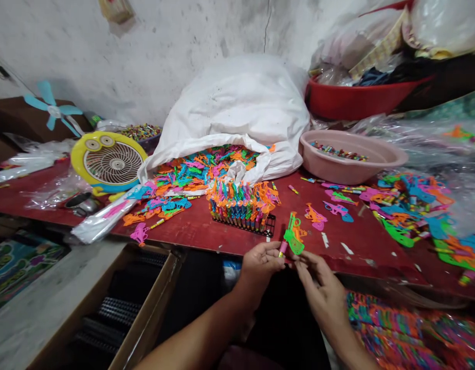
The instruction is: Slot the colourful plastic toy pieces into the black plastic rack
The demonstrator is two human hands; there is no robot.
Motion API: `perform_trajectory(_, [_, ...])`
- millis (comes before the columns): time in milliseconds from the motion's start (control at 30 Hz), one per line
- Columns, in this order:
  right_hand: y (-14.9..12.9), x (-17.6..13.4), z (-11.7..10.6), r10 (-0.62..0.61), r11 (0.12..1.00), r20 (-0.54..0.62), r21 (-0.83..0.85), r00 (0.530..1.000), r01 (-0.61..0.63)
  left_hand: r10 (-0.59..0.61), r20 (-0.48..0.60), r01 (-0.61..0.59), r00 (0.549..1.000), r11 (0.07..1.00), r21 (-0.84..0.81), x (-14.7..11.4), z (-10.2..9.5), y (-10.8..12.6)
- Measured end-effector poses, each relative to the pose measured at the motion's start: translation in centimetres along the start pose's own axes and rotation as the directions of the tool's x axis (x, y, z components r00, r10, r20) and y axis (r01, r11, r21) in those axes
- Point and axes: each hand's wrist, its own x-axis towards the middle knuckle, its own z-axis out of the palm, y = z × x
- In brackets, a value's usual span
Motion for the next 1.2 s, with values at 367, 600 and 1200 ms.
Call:
perform_trajectory(367, [-0.6,1.5,1.6,0.347,0.876,0.179,0.287,0.921,-0.386,0.040,0.033,-0.041,0.999,0.999,0.019,0.6,-0.4,-1.1])
perform_trajectory(600, [-1.2,2.6,1.5,0.406,0.844,0.187,0.300,0.895,-0.445,0.047,0.117,-0.061,0.992,0.992,0.115,0.9,-1.0,-0.6])
perform_trajectory(1200, [-2.2,3.8,2.3,0.410,0.830,0.164,0.340,0.897,-0.441,0.011,0.094,-0.038,0.996,0.957,0.287,1.9,-1.9,-0.7])
